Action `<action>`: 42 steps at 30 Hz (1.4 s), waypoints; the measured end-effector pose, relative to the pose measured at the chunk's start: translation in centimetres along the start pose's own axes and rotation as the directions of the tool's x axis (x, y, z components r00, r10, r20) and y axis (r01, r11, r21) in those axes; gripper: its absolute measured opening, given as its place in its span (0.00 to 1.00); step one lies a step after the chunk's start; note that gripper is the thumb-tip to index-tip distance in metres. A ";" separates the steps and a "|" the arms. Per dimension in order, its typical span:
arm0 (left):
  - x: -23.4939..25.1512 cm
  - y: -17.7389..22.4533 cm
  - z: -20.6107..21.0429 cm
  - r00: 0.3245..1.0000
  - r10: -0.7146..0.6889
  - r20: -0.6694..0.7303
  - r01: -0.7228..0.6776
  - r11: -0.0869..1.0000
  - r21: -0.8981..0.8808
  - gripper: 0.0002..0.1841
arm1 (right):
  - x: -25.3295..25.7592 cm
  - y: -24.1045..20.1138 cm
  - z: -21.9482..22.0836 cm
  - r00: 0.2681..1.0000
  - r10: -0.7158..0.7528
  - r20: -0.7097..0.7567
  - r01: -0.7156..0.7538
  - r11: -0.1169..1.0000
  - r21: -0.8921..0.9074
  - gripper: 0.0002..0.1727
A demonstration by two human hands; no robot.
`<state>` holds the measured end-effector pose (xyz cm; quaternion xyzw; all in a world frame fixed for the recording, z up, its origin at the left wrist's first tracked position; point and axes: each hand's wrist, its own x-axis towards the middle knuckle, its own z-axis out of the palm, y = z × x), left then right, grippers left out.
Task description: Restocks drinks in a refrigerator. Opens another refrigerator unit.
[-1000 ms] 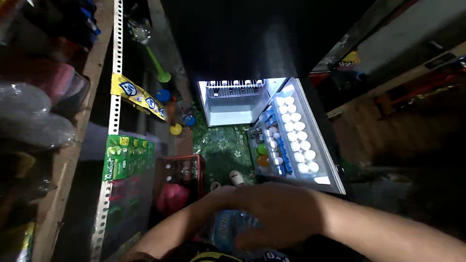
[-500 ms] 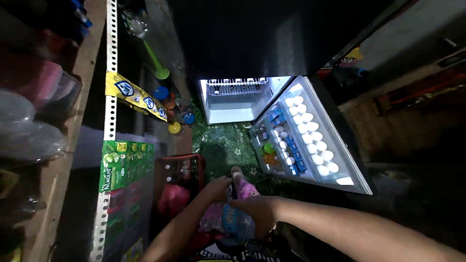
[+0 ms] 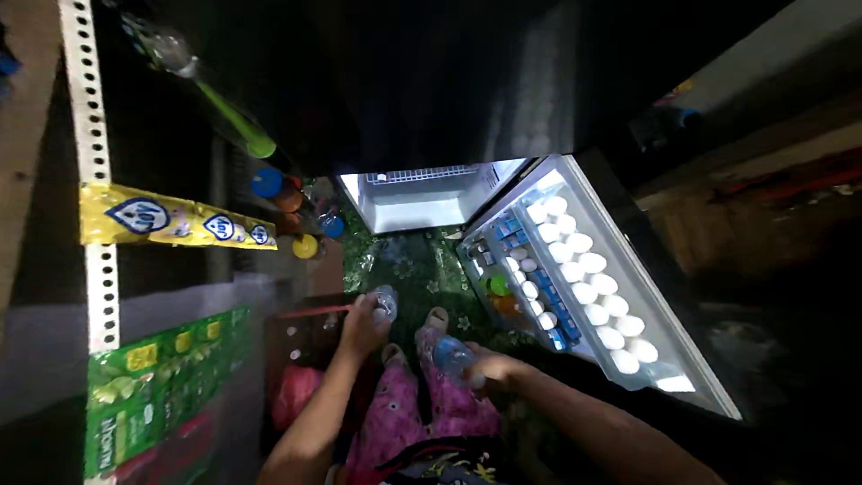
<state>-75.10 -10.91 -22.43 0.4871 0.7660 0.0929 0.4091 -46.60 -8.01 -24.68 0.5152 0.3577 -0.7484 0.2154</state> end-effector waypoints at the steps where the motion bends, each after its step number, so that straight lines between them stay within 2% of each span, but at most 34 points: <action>1: 0.8 0.6 -0.2 0.999 -0.011 -0.031 0.010 0.999 -0.031 0.24 | 1.2 -0.5 -0.4 1.000 0.008 -0.015 -0.006 0.992 0.127 0.35; 4: 3.7 2.2 -0.3 0.990 -0.111 -0.093 0.100 0.988 -0.115 0.20 | 5.8 -2.1 -1.7 0.997 -0.026 -0.077 0.057 0.895 0.443 0.27; 8: 7.2 3.9 1.4 0.972 -0.090 -0.215 0.051 0.982 -0.180 0.17 | 12.5 -4.6 -3.7 0.994 0.013 -0.109 0.069 0.695 0.715 0.11; 11: 9.9 3.8 3.0 0.952 -0.041 -0.303 -0.025 0.977 -0.210 0.17 | 15.3 -6.6 -5.2 0.989 0.049 -0.142 0.097 0.513 0.853 0.09; 14: 13.4 1.7 4.8 0.913 -0.030 -0.406 -0.107 0.945 -0.310 0.17 | 18.1 -8.0 -7.2 0.983 -0.080 -0.163 0.182 0.437 0.881 0.10; 20: 21.2 -1.7 8.0 0.857 -0.115 -0.503 -0.171 0.857 -0.487 0.17 | 25.9 -11.6 -11.6 0.942 -0.234 -0.241 0.322 0.421 0.848 0.15; 23: 24.8 -2.6 8.8 0.821 -0.118 -0.559 -0.220 0.837 -0.500 0.16 | 29.5 -13.1 -12.8 0.927 -0.276 -0.253 0.348 0.383 0.856 0.22; 27: 28.0 -3.7 9.3 0.793 -0.072 -0.605 -0.292 0.826 -0.481 0.16 | 33.0 -14.7 -13.7 0.902 -0.326 -0.282 0.398 0.378 0.836 0.27; 34: 30.5 -6.4 10.9 0.729 -0.065 -0.681 -0.413 0.752 -0.514 0.15 | 36.4 -14.7 -15.1 0.870 -0.395 -0.295 0.459 0.427 0.780 0.39; 38: 31.0 -6.7 12.4 0.692 -0.181 -0.699 -0.421 0.686 -0.594 0.12 | 37.2 -14.4 -14.8 0.858 -0.399 -0.323 0.479 0.392 0.786 0.40; 42: 31.5 -7.2 13.1 0.684 -0.217 -0.696 -0.448 0.628 -0.636 0.12 | 38.0 -14.5 -14.8 0.852 -0.412 -0.322 0.481 0.377 0.792 0.39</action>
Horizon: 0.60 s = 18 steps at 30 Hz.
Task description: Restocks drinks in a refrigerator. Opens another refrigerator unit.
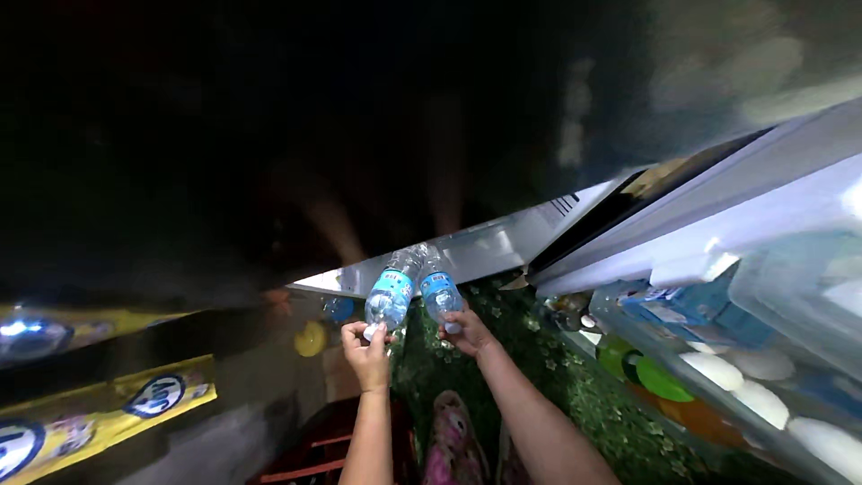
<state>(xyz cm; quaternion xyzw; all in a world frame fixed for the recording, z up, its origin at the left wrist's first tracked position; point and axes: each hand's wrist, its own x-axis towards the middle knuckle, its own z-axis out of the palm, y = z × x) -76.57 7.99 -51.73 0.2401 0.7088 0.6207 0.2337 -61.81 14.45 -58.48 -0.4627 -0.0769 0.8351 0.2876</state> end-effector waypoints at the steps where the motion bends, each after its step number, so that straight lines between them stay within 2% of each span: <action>1: 0.0 -0.4 0.1 1.000 -0.007 0.000 0.007 1.000 -0.010 0.12 | 0.3 0.1 -0.1 1.000 -0.001 -0.003 0.001 1.000 -0.004 0.40; 10: 1.7 -4.8 1.0 0.999 -0.034 -0.038 0.030 0.995 -0.096 0.10 | 3.7 0.3 -1.0 0.997 -0.046 0.057 0.048 0.998 -0.030 0.42; 18: 5.0 -8.0 3.2 0.974 -0.180 -0.138 0.156 0.974 -0.166 0.08 | 4.5 1.4 -1.8 0.990 -0.090 0.112 0.102 0.988 -0.115 0.57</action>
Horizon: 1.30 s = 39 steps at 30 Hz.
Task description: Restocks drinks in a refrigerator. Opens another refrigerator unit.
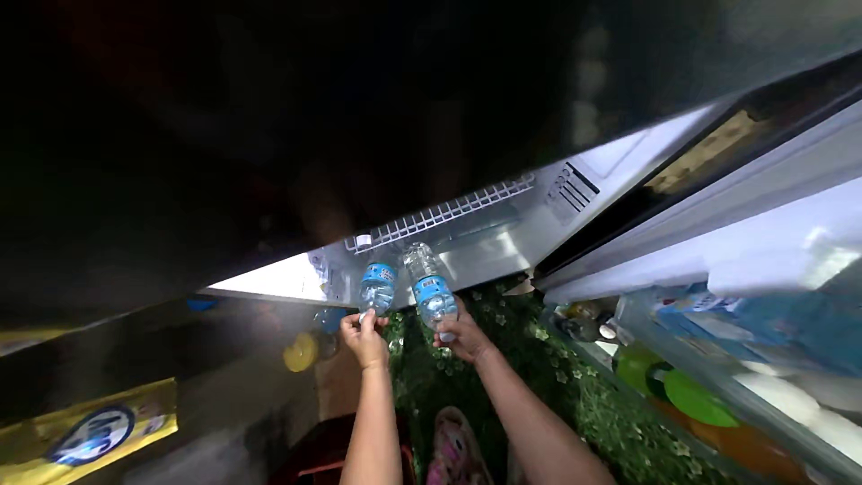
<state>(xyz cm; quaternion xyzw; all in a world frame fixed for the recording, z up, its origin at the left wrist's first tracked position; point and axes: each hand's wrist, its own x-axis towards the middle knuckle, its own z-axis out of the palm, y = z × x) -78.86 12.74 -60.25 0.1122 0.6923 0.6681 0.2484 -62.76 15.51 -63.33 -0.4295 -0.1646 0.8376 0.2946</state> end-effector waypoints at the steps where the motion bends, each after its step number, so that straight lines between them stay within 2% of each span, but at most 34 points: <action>1: 0.4 -0.3 0.2 0.999 -0.031 -0.027 0.031 0.999 -0.013 0.07 | 0.0 -0.1 0.0 1.000 -0.003 0.011 0.003 1.000 -0.013 0.58; 4: 1.5 -1.0 1.0 0.993 -0.093 -0.074 0.089 0.995 -0.052 0.06 | 0.3 -1.0 0.6 0.997 -0.040 0.063 0.041 0.999 -0.015 0.61; 8: 3.2 -2.5 3.0 0.985 -0.173 -0.013 0.171 0.982 -0.078 0.07 | 3.0 -2.9 1.9 0.991 -0.104 0.082 0.108 0.993 -0.048 0.61; 12: 4.8 -4.7 5.2 0.956 -0.292 0.044 0.292 0.956 -0.002 0.18 | 7.1 -3.7 1.5 0.995 -0.100 0.020 0.101 0.957 -0.274 0.62; 16: 6.6 -4.8 7.6 0.906 -0.422 0.030 0.422 0.906 0.026 0.20 | 10.2 -4.3 1.7 0.990 -0.128 -0.052 0.100 0.922 -0.375 0.67; 19: 7.5 -4.1 9.0 0.889 -0.458 0.019 0.458 0.889 0.018 0.17 | 12.3 -4.1 2.9 0.934 -0.255 -0.252 0.118 0.882 -0.456 0.58; 21: 8.2 -3.8 9.8 0.887 -0.459 0.041 0.458 0.888 0.026 0.18 | 13.2 -4.4 3.3 0.883 -0.275 -0.380 0.042 0.854 -0.518 0.51; 23: 8.7 -3.6 10.6 0.892 -0.448 0.051 0.447 0.894 0.035 0.19 | 13.6 -4.6 3.4 0.869 -0.255 -0.424 -0.014 0.844 -0.536 0.45; 26: 9.4 -3.6 11.2 0.902 -0.421 0.097 0.425 0.905 -0.016 0.20 | 13.9 -4.4 3.8 0.859 -0.266 -0.438 0.021 0.873 -0.488 0.42; 29: 10.0 -3.3 11.9 0.888 -0.438 0.142 0.453 0.887 -0.096 0.21 | 13.7 -5.1 4.4 0.886 -0.297 -0.357 0.074 0.850 -0.522 0.41; 32: 10.2 -3.4 11.8 0.880 -0.433 0.194 0.459 0.882 -0.111 0.22 | 14.4 -6.1 4.4 0.904 -0.376 -0.205 0.207 0.803 -0.559 0.34; 35: 10.7 -3.3 11.5 0.853 -0.468 0.231 0.485 0.875 -0.017 0.22 | 15.0 -7.0 4.9 0.910 -0.394 -0.129 0.274 0.804 -0.528 0.27; 39: 10.5 -2.6 10.9 0.822 -0.507 0.259 0.495 0.861 0.114 0.24 | 15.1 -6.8 4.7 0.926 -0.375 -0.046 0.288 0.779 -0.557 0.31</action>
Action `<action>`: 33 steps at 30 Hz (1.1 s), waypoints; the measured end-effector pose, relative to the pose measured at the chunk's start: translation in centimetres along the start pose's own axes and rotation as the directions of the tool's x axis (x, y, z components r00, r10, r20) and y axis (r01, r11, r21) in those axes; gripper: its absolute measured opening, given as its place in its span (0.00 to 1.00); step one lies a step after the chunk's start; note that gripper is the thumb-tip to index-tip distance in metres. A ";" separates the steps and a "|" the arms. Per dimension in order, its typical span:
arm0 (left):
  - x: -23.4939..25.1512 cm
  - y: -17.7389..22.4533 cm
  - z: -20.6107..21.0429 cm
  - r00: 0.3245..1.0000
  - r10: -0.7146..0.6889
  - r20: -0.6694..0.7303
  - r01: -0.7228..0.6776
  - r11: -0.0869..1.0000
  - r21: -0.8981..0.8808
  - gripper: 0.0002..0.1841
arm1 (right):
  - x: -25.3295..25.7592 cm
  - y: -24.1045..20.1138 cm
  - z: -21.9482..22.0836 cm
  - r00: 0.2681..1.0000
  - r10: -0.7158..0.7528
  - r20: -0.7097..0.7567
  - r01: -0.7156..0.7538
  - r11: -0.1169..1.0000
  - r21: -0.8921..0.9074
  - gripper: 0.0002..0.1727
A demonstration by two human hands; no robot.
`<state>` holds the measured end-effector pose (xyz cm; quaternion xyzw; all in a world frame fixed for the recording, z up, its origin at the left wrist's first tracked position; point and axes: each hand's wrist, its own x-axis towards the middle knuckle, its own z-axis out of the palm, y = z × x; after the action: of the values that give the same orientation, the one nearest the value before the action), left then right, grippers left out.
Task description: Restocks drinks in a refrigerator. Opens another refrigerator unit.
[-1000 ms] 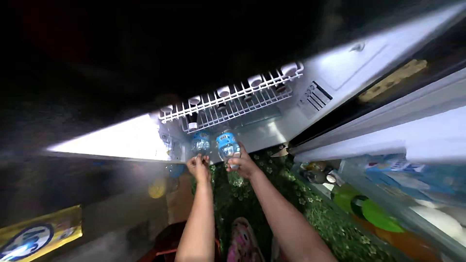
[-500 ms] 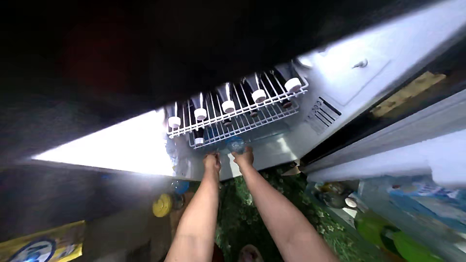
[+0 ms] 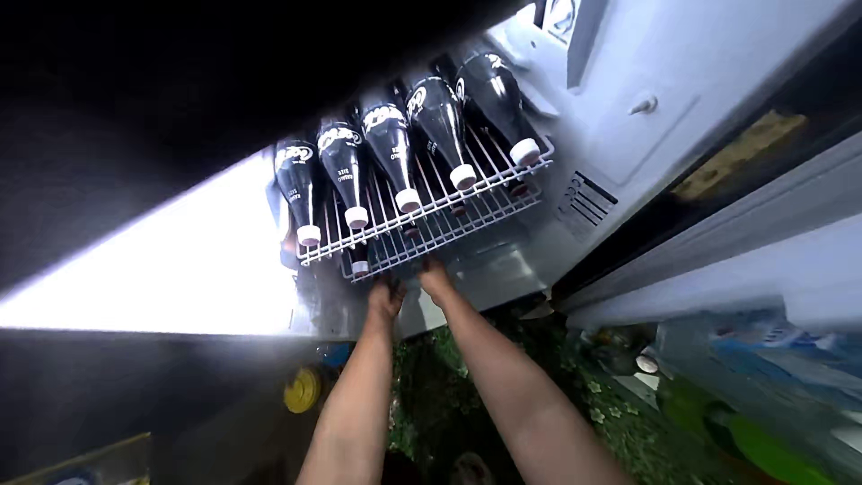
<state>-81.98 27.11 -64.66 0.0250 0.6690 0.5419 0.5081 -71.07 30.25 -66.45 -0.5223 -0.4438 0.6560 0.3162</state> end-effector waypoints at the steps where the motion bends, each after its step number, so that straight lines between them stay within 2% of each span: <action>1: -0.5 0.0 -0.1 1.000 -0.011 -0.002 0.011 1.000 0.007 0.26 | -0.5 0.3 -0.1 1.000 -0.009 0.002 0.009 1.000 0.001 0.34; 3: -2.2 -0.4 0.0 0.998 -0.039 -0.045 0.040 0.999 0.019 0.29 | -2.1 0.9 -0.3 1.000 0.028 0.011 -0.028 1.000 -0.014 0.40; 5: -4.2 -1.4 -0.4 0.995 -0.073 -0.072 0.078 0.994 0.070 0.31 | -4.6 1.7 -0.7 0.993 0.109 0.035 -0.105 0.990 -0.099 0.41; 8: -7.1 -3.6 -2.5 0.982 -0.175 -0.069 0.187 0.949 0.255 0.29 | -9.6 1.8 -1.5 0.969 0.218 0.114 -0.185 0.952 -0.246 0.37; 12: -12.6 -4.7 -5.1 0.946 -0.321 -0.052 0.315 0.865 0.391 0.23 | -16.4 -0.4 -4.1 0.941 0.232 0.245 -0.166 0.951 -0.261 0.27; 15: -18.4 -2.0 -6.1 0.949 -0.315 0.003 0.300 0.908 0.292 0.23 | -21.6 -4.6 -6.8 0.947 0.174 0.271 -0.123 0.973 -0.196 0.24; 17: -23.3 1.9 -5.9 0.980 -0.188 0.065 0.181 0.979 0.095 0.16 | -25.6 -8.7 -8.7 0.958 0.140 0.250 -0.096 0.979 -0.177 0.23; 18: -26.0 4.3 -5.6 0.993 -0.086 0.086 0.088 0.996 -0.021 0.13 | -27.8 -10.9 -9.6 0.968 0.102 0.231 -0.059 0.981 -0.185 0.22; 19: -28.8 6.8 -5.5 0.990 0.013 0.140 0.010 0.988 -0.156 0.18 | -30.1 -12.9 -10.4 0.982 0.017 0.189 0.022 0.979 -0.202 0.21; 20: -31.5 9.4 -5.4 0.975 0.100 0.198 -0.042 0.960 -0.278 0.23 | -32.5 -14.9 -11.3 0.985 -0.120 0.124 0.148 0.959 -0.242 0.20; 21: -34.1 12.0 -5.3 0.953 0.174 0.248 -0.070 0.923 -0.378 0.27 | -34.8 -16.7 -12.4 0.947 -0.318 0.041 0.315 0.897 -0.311 0.19; 22: -36.4 14.3 -5.1 0.927 0.237 0.291 -0.083 0.886 -0.457 0.29 | -36.7 -18.6 -13.7 0.848 -0.528 -0.044 0.463 0.779 -0.422 0.19; 23: -38.4 16.2 -5.0 0.903 0.286 0.322 -0.089 0.855 -0.510 0.29 | -38.5 -20.9 -15.4 0.723 -0.682 -0.110 0.527 0.648 -0.550 0.20; 24: -40.0 17.9 -4.9 0.879 0.326 0.348 -0.094 0.834 -0.543 0.29 | -40.3 -23.5 -17.6 0.611 -0.775 -0.161 0.509 0.541 -0.670 0.21; 25: -41.2 19.3 -4.8 0.867 0.346 0.358 -0.082 0.808 -0.584 0.30 | -42.1 -26.2 -20.0 0.542 -0.814 -0.211 0.424 0.481 -0.767 0.22; 26: -42.3 20.5 -4.7 0.873 0.342 0.348 -0.065 0.788 -0.612 0.30 | -44.1 -28.7 -22.7 0.533 -0.803 -0.268 0.292 0.472 -0.832 0.24; 29: -44.5 23.5 -3.8 0.939 0.241 0.246 -0.046 0.796 -0.604 0.29 | -47.9 -33.1 -31.3 0.625 -0.619 -0.475 -0.147 0.505 -0.851 0.37; 31: -45.3 24.5 -3.5 0.968 0.174 0.182 -0.032 0.803 -0.595 0.32 | -49.2 -33.7 -35.9 0.704 -0.398 -0.588 -0.343 0.535 -0.772 0.48; 33: -45.5 24.9 -3.5 0.979 0.149 0.139 -0.034 0.790 -0.612 0.37 | -49.7 -33.8 -38.3 0.761 -0.189 -0.621 -0.456 0.526 -0.718 0.55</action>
<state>-75.38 8.33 -16.64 -0.0579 0.4093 0.7472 0.5204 -23.11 10.00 -17.80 -0.8300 -0.5230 0.1667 0.0990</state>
